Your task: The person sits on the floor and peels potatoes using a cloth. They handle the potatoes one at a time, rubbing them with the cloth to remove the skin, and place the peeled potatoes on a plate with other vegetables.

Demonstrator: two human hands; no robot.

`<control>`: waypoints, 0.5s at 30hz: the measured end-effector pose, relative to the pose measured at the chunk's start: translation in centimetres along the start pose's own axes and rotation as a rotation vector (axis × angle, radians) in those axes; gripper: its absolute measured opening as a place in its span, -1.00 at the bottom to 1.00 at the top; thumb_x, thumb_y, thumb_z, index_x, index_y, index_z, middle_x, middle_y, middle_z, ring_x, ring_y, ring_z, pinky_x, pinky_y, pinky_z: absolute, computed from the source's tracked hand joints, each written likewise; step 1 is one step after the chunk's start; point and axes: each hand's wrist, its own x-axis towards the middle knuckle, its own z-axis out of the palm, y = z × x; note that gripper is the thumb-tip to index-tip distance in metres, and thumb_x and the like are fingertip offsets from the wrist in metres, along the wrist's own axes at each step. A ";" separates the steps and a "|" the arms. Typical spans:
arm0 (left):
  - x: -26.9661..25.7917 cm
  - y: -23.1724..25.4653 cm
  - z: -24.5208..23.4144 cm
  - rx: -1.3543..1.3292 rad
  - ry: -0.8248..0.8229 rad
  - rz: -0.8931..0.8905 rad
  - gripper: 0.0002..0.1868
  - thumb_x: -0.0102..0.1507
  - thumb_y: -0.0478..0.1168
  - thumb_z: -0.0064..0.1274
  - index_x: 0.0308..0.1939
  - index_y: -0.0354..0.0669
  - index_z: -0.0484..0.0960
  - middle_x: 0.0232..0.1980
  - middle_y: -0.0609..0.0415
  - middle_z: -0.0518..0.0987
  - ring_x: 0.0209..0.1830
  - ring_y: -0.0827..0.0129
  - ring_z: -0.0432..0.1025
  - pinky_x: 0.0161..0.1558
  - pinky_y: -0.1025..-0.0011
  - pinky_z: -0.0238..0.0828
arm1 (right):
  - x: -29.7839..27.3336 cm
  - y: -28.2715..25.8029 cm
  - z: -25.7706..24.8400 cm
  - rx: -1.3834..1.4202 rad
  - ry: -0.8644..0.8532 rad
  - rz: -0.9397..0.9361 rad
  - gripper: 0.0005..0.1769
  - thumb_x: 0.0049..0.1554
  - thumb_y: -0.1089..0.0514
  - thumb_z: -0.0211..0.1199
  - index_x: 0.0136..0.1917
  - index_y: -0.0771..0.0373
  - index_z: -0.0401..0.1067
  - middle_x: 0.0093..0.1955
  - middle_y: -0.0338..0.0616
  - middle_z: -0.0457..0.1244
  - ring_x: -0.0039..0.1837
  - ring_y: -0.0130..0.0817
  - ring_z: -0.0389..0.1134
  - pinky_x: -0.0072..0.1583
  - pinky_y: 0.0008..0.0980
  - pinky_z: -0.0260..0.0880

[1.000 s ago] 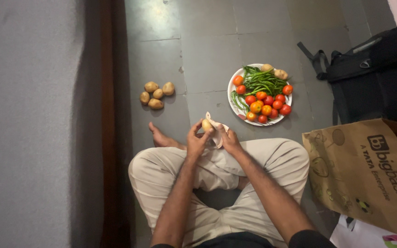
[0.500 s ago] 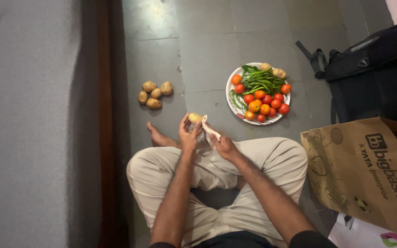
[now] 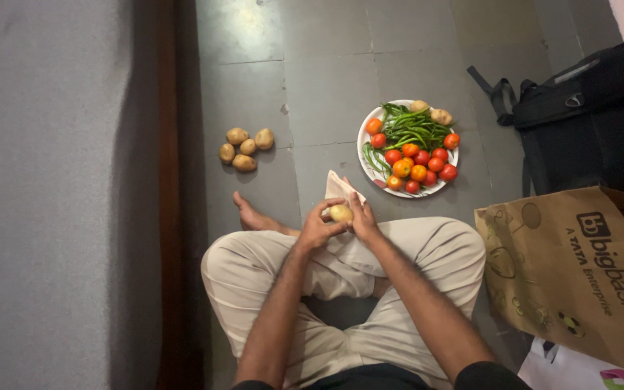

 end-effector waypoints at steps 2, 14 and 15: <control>0.7 -0.1 -0.7 -0.017 0.149 0.091 -0.35 0.12 -0.36 0.37 0.28 -0.25 0.49 0.11 -0.11 0.60 0.01 0.27 0.56 -0.01 0.36 0.61 | 0.1 0.5 0.0 0.016 -0.045 0.043 -0.26 0.39 -0.23 -0.18 0.63 0.29 0.07 0.49 -0.07 0.18 0.40 -0.37 0.23 0.38 -0.40 0.26; 1.6 -2.6 -1.4 0.240 0.269 0.113 -0.44 0.23 -0.20 0.32 0.23 -0.36 0.48 0.07 -0.07 0.65 0.01 0.31 0.58 0.04 0.39 0.55 | -0.6 -0.3 -0.1 -0.223 -0.157 -0.131 -0.23 0.42 -0.21 -0.23 0.67 0.36 -0.11 0.68 0.05 -0.06 0.64 -0.25 -0.04 0.55 -0.32 -0.07; 1.4 -2.6 -1.3 0.292 0.208 0.083 -0.39 0.20 -0.18 0.31 0.26 -0.32 0.45 0.07 -0.04 0.63 0.01 0.33 0.58 0.03 0.39 0.55 | -0.6 -0.4 0.0 -0.186 -0.164 -0.114 -0.22 0.41 -0.20 -0.23 0.67 0.36 -0.12 0.69 0.06 -0.08 0.64 -0.22 -0.04 0.55 -0.30 -0.06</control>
